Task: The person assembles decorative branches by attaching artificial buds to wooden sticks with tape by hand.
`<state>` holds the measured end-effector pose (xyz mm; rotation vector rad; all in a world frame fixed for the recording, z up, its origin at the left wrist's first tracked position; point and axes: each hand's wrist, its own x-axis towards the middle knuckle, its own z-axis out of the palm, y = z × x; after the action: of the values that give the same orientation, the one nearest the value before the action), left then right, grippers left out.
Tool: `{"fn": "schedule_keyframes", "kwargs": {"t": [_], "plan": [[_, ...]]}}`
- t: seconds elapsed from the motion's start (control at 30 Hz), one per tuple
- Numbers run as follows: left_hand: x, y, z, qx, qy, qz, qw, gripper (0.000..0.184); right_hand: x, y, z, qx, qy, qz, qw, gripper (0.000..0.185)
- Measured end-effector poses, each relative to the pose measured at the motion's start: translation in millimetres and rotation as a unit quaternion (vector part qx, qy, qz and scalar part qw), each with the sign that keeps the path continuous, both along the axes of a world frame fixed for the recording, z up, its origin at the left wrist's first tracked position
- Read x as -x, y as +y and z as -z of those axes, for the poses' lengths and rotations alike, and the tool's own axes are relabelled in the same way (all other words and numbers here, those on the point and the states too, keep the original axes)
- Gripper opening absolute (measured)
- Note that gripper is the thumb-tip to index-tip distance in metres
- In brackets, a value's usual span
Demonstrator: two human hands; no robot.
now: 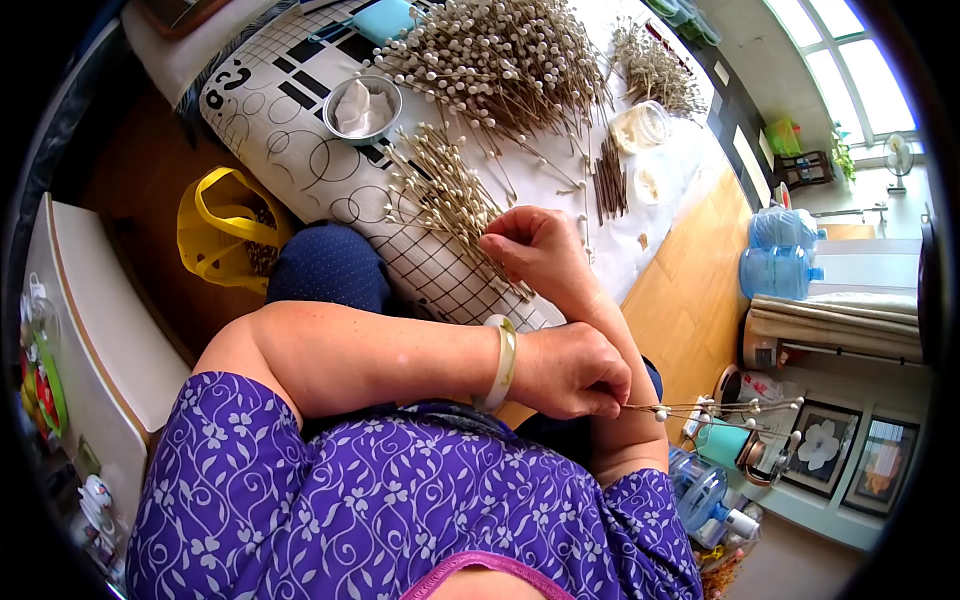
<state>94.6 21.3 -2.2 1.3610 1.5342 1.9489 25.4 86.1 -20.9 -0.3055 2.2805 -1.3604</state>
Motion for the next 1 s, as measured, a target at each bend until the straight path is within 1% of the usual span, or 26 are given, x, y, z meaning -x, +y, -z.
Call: {"fn": "schedule_keyframes", "kwargs": {"t": [0.03,0.1,0.13,0.27,0.33,0.67,0.73,0.87,0.93,0.97,1.0], "plan": [[1,-1,-2,0.003,0.006,-0.005,1.000,0.009,2,-2,-1,0.001,0.000,-0.001,1.000,0.013],[3,-3,-3,0.006,0.013,-0.009,1.000,0.009,6,-4,-4,-0.042,0.051,0.014,0.998,0.017],[3,-2,-2,0.006,0.016,-0.019,1.000,0.009,9,-6,-6,-0.064,0.096,-0.006,0.993,0.019],[3,-3,-2,-0.001,0.017,-0.023,1.000,0.010,15,-19,-5,-0.096,0.117,-0.008,0.988,0.019],[1,-3,-2,0.003,0.015,-0.023,1.000,0.009,18,-22,5,-0.116,0.177,-0.012,0.977,0.018],[4,-5,-1,0.009,0.014,-0.021,1.000,0.009,20,-29,7,-0.124,0.183,-0.025,0.975,0.016],[4,-4,0,0.012,0.019,-0.022,0.999,0.009,20,-28,6,-0.103,0.173,0.003,0.979,0.016],[4,-2,0,0.007,0.025,-0.019,0.999,0.009,19,-21,2,-0.057,0.182,0.018,0.982,0.016],[4,-2,-1,0.005,0.026,-0.012,1.000,0.008,20,-12,-2,0.010,0.067,0.028,0.997,0.015],[4,-2,-1,0.003,0.026,-0.007,1.000,0.008,19,-7,-7,0.009,0.067,0.029,0.997,0.015],[4,-2,-1,0.003,0.027,-0.006,1.000,0.008,18,-2,-14,0.015,0.010,0.020,1.000,0.013]]}}
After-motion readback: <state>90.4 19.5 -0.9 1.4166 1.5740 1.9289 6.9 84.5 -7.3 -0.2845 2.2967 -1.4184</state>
